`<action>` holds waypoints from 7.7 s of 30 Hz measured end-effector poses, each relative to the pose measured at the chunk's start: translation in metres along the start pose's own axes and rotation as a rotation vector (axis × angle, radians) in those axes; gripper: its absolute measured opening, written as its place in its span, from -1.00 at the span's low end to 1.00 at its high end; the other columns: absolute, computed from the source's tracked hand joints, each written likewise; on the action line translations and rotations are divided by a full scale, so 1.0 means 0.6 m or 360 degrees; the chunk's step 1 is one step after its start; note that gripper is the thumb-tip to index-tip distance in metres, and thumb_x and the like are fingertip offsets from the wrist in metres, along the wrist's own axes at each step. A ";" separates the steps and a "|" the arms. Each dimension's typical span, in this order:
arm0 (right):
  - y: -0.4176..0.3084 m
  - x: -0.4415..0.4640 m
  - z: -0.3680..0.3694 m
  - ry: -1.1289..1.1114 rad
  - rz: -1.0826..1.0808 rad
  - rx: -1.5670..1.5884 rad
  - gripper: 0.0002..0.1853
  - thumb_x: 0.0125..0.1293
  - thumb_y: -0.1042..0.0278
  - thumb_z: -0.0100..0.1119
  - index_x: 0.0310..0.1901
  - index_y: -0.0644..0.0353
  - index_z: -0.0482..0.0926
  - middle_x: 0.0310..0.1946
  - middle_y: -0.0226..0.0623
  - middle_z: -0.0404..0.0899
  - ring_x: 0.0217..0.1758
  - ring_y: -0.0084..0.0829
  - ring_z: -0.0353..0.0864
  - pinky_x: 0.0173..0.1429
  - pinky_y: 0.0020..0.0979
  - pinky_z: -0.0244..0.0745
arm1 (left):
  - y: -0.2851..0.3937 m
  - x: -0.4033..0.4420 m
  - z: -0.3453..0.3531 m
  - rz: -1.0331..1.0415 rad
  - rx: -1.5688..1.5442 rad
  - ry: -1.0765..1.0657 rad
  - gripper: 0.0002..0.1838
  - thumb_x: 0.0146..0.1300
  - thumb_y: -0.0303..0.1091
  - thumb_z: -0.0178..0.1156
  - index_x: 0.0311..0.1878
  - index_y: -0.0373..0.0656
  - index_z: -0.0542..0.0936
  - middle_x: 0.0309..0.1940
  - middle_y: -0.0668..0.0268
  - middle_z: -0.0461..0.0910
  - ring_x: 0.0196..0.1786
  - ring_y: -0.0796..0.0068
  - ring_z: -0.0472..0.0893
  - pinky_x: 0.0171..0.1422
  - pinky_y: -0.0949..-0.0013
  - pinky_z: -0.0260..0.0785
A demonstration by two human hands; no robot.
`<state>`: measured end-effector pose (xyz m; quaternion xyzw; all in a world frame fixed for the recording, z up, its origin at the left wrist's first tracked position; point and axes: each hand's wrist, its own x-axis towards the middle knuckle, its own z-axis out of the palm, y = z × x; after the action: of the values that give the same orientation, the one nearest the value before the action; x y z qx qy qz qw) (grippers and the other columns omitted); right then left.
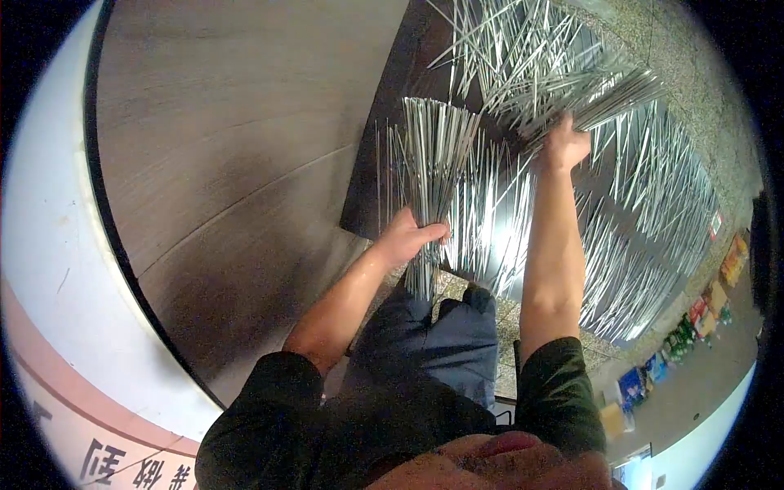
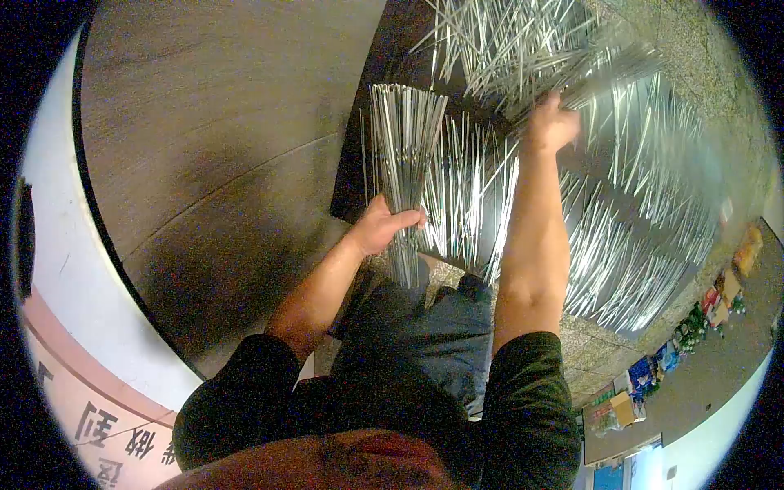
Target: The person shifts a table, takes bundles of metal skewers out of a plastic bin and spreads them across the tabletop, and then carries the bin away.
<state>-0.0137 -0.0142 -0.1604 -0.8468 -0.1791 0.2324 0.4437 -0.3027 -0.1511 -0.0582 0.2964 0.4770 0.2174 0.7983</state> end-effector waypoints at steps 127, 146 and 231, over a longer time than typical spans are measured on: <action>0.302 0.572 -0.783 0.0242 -0.0017 -0.0565 -0.56 0.30 0.05 -0.02 -0.30 0.36 0.61 -0.37 0.15 0.61 -0.26 0.05 0.62 -0.14 -0.09 0.45 | -0.206 0.328 0.783 -0.0230 -0.0051 0.0133 -0.89 0.29 -0.44 0.18 -0.25 -0.30 0.54 -0.42 0.25 0.59 -0.34 0.43 0.57 -0.20 0.33 0.46; 0.382 0.638 -0.890 0.0188 -0.0392 -0.1002 -0.53 0.31 0.05 -0.18 -0.20 0.31 0.61 -0.18 0.19 0.58 -0.06 0.18 0.53 0.07 -0.04 0.39 | -0.202 0.321 0.777 -0.0291 -0.0047 0.0110 -0.86 0.27 -0.47 0.17 -0.27 -0.39 0.57 -0.41 0.20 0.60 -0.33 0.40 0.60 -0.19 0.35 0.48; 0.185 -0.561 -0.074 -0.0235 -0.0076 -0.0048 -0.63 0.30 0.17 0.14 -0.15 0.42 0.57 -0.36 0.02 0.65 -0.33 -0.07 0.63 -0.19 -0.21 0.46 | -0.136 -0.183 -0.112 0.0205 0.0227 0.0990 -0.81 0.31 -0.42 0.16 -0.10 -0.32 0.50 -0.30 0.14 0.65 -0.29 0.40 0.67 -0.21 0.37 0.54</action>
<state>-0.2572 -0.2752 -0.1519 -0.8294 -0.2348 0.2809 0.4220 -0.4066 -0.2623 -0.0690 0.3007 0.6924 0.3137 0.5760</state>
